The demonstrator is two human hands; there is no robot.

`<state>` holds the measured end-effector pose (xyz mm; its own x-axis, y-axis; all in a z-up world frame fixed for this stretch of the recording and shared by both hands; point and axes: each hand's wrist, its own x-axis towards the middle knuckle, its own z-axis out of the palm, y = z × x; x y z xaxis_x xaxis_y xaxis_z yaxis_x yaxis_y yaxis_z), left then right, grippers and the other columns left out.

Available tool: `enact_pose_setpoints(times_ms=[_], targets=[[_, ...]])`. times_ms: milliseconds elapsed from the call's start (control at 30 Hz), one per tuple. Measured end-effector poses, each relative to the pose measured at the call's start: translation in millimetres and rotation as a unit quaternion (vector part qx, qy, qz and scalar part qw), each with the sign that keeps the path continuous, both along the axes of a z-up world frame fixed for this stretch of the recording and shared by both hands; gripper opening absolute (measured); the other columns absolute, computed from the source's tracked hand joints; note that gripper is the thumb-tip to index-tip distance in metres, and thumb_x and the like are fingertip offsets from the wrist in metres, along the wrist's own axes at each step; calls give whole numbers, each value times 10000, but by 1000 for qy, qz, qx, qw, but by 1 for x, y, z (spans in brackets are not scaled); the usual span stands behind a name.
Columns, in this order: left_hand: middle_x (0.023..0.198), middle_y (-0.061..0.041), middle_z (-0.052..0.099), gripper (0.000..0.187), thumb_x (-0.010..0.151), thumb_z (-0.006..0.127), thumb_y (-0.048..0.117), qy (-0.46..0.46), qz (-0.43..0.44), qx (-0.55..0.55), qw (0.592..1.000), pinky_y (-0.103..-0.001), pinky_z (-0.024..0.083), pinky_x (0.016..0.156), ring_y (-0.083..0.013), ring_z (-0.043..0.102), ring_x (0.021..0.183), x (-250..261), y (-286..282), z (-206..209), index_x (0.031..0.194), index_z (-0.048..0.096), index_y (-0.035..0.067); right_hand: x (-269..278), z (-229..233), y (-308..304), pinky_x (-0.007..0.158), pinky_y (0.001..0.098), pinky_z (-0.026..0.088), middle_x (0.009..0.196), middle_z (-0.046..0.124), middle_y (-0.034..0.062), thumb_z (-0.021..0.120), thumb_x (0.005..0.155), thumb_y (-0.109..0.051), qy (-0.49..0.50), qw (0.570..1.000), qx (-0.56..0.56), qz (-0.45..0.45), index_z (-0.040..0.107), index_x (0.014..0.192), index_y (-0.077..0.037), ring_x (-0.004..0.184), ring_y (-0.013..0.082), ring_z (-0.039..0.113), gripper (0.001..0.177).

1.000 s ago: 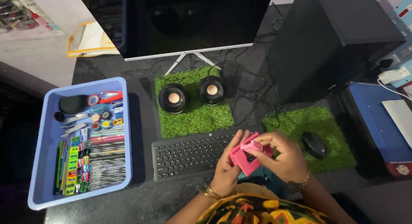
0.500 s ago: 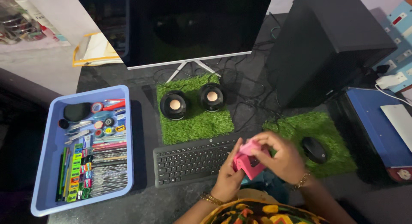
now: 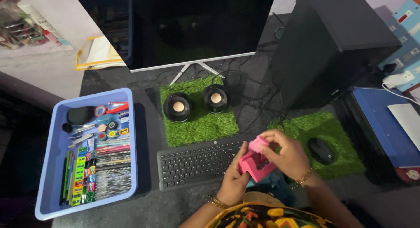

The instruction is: The person organizes stationery items in a blue plastic tray, then wipes a computer keyboard and a pink plastic object using a blue cloth. The person also wipes the computer mouse and the side of the computer tower.

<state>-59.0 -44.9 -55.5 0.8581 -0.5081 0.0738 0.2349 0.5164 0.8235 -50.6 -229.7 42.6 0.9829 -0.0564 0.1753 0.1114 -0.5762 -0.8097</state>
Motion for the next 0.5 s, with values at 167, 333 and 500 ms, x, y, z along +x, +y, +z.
enact_pose_setpoints(times_ms=[167,333,500], targets=[[1535,-146,499,822,910,470,-125,15,7,-7,1000,-279,394,1130,-170,518,1352,0,4,14,1662,205,70,-4,1,-3,802,251,593,997,807,58,773,845,-137,4,999,23,-30,690,1127,-43,906,107,767,309],[1594,-120,421,588,930,507,-113,157,58,-79,983,-402,460,1131,-245,523,1384,13,-2,40,1472,395,84,-15,11,-4,834,268,588,1056,772,83,777,856,-102,-86,995,45,-21,657,1171,-25,957,129,740,346],[1621,-56,371,589,769,443,-109,228,38,-149,962,-483,444,1128,-290,470,1415,18,7,50,1308,500,120,-27,25,2,842,268,585,1047,788,70,793,831,-107,-76,997,20,21,671,1169,-31,963,129,757,368]])
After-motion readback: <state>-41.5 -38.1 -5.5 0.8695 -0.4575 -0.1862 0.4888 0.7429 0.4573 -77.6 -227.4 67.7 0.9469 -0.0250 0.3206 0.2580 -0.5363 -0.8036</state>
